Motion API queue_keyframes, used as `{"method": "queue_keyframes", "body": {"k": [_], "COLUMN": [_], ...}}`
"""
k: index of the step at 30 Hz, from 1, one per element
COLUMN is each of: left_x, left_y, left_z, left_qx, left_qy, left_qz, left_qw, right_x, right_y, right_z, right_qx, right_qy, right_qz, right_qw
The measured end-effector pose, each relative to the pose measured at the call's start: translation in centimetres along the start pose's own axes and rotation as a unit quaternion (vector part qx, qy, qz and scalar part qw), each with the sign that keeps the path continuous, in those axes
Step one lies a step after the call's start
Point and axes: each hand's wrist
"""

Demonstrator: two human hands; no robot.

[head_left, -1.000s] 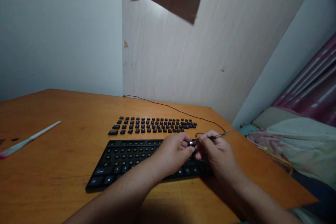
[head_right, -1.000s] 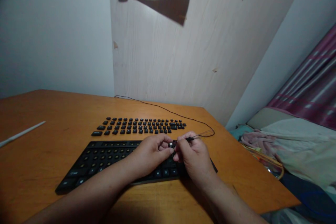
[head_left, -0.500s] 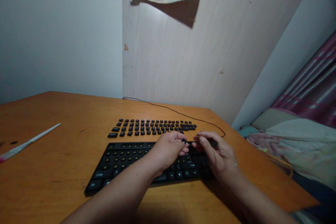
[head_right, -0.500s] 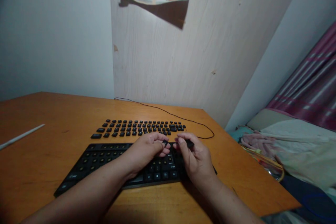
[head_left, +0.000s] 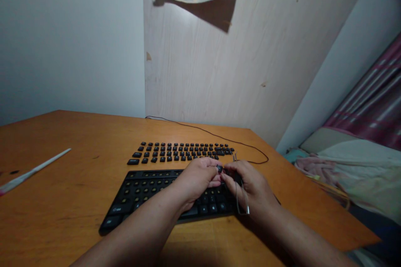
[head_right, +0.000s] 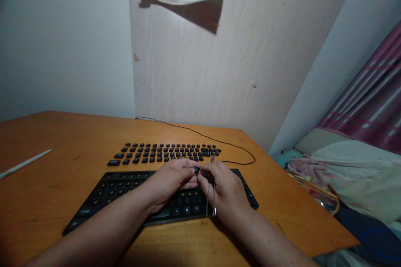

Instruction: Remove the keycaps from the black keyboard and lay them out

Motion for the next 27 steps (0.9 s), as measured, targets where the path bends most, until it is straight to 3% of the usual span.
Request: {"method": "queue_keyframes", "body": {"k": [12, 15, 19, 23, 27], "left_x": [-0.1, -0.2, -0.2, -0.1, 0.1], "left_y": [0.2, -0.1, -0.9, -1.3, -1.4], "left_z": [-0.1, 0.1, 0.5, 1.0, 1.4], "left_qx": [0.050, 0.065, 0.062, 0.066, 0.066], "left_qy": [0.000, -0.028, -0.065, -0.089, -0.104], "left_qz": [-0.050, -0.068, -0.087, -0.100, -0.108], "left_qw": [0.997, 0.995, 0.992, 0.989, 0.987], "right_x": [0.2, 1.0, 2.5, 3.4, 3.5], "right_y": [-0.4, -2.2, -6.4, -9.9, -11.2], "right_z": [0.4, 1.1, 2.0, 2.6, 2.8], "right_qx": [-0.038, -0.026, -0.051, -0.110, -0.139], "right_qy": [0.019, -0.001, -0.042, -0.041, -0.023], "right_qz": [0.040, 0.037, 0.018, 0.030, 0.050], "right_qw": [0.998, 0.999, 0.998, 0.993, 0.989]}}
Point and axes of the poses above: each hand's wrist, its own x-axis towards the middle knuckle, its own z-axis out of the back of the hand, y = z × x, and after that the axes turned 2 degrees about -z, right-handed
